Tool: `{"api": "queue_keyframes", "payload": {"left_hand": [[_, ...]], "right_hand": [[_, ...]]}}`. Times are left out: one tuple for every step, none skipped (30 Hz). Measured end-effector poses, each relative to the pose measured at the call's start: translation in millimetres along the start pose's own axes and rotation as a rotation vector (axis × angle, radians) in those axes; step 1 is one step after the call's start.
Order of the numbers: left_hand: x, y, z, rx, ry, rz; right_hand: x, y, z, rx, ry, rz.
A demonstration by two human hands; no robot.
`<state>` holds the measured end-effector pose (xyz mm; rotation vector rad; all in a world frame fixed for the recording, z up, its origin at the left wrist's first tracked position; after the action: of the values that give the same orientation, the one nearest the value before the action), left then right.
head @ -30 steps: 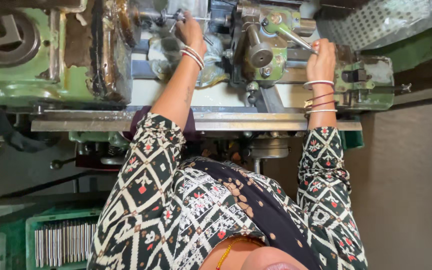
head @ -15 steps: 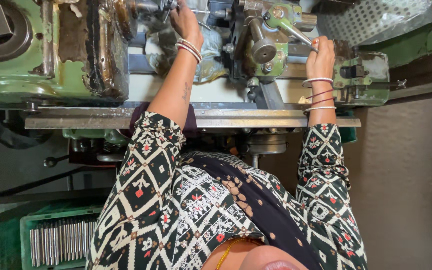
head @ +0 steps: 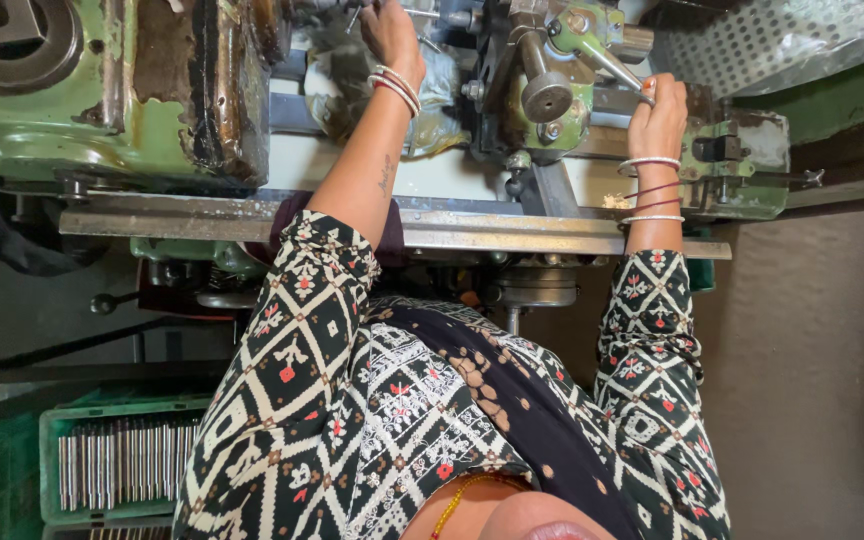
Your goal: The person operates a lathe machine to shape metal rods into pins. The person loads material into the machine, turns the machine handles to machine the parts, removes finished pieces, and places them into green plastic trays filled with similar completed pins.
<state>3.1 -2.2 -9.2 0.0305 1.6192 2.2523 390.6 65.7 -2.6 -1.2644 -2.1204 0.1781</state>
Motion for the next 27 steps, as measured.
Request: {"api": "queue_keyframes", "payload": {"left_hand": [[-0.5,0.8,-0.5,0.001,0.008,-0.009],[-0.8,1.7,-0.9,0.002,0.015,-0.018],[-1.1,2.3,-1.1,0.003,0.023,-0.028],[-1.0,3.0,-1.0,0.018,0.021,-0.033],[-0.9,3.4,-0.9,0.033,0.020,-0.037],[-0.4,3.7,-0.8,0.048,0.019,-0.042],[0.0,4.0,-0.5,0.035,0.018,-0.030],[0.7,4.2,-0.2,0.023,0.017,-0.019],[1.2,4.2,0.1,0.010,0.017,-0.007],[1.6,4.0,0.3,0.017,0.018,-0.019],[1.8,3.8,0.5,0.024,0.019,-0.031],[1.7,3.4,0.6,0.031,0.020,-0.044],[1.4,3.3,0.5,0.039,0.025,-0.036],[0.7,3.1,0.3,0.047,0.031,-0.028],[0.2,3.0,0.1,0.054,0.036,-0.019],[-0.7,2.8,-0.2,0.028,0.028,-0.012],[-1.1,2.7,-0.5,0.003,0.019,-0.006],[-1.6,2.7,-1.0,-0.021,0.011,-0.001],[-2.1,3.0,-1.5,-0.011,0.012,0.013],[-2.3,3.2,-2.0,-0.001,0.012,0.028],[-2.8,3.4,-2.2,0.008,0.012,0.044],[-3.2,3.6,-2.8,0.016,0.014,0.045],[-4.2,4.1,-3.0,0.023,0.017,0.046],[-5.3,4.8,-3.3,0.031,0.021,0.047],[-6.9,5.7,-3.5,0.033,0.037,0.061],[-8.9,6.5,-3.8,0.036,0.053,0.075],[-10.6,7.5,-3.8,0.038,0.067,0.089]], "right_hand": [[-0.3,-0.3,-0.1,0.000,0.001,-0.001],[-0.3,-0.7,-0.5,0.000,0.003,-0.002],[-0.1,-1.0,-0.7,0.000,0.004,-0.004],[0.3,-1.6,-1.0,0.001,0.003,-0.003],[0.9,-2.0,-1.2,0.003,0.001,-0.002],[1.4,-2.8,-1.2,0.005,0.000,-0.001],[1.9,-3.6,-1.4,0.006,0.003,-0.006],[2.2,-4.7,-1.3,0.007,0.005,-0.011],[2.4,-6.0,-1.5,0.008,0.008,-0.016],[2.3,-7.3,-1.5,0.006,0.007,-0.010],[2.1,-8.8,-2.0,0.003,0.006,-0.004],[2.1,-10.3,-2.8,0.001,0.005,0.003],[2.1,-11.9,-3.9,0.004,0.004,0.001],[2.4,-13.4,-5.4,0.006,0.003,0.000],[2.8,-14.9,-6.8,0.009,0.003,-0.003],[3.5,-16.1,-8.5,0.005,0.004,-0.004],[4.1,-17.2,-9.7,0.001,0.005,-0.004],[4.4,-18.1,-10.5,-0.004,0.004,-0.003],[4.3,-18.9,-10.8,-0.002,0.008,-0.011],[3.4,-19.7,-10.3,0.001,0.012,-0.019],[2.3,-20.1,-9.8,0.003,0.018,-0.028],[0.1,-20.3,-8.5,-0.001,0.013,-0.019],[-1.5,-20.6,-8.1,-0.004,0.009,-0.011],[-2.8,-20.4,-8.3,-0.007,0.005,-0.004],[-2.4,-19.7,-9.8,-0.005,0.002,-0.017],[-0.6,-18.2,-12.6,-0.002,0.001,-0.030],[2.2,-16.6,-15.9,0.000,-0.001,-0.042]]}}
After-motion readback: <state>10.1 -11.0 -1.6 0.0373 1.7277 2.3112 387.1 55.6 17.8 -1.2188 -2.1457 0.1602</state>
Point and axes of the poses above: each hand's wrist, its own x-axis towards the middle knuckle, its own z-axis out of the palm, y = z × x, the point moved 1 cm from there along x, towards the middle knuckle, and after that the axes turned 3 degrees about z, right-handed, at the moved point
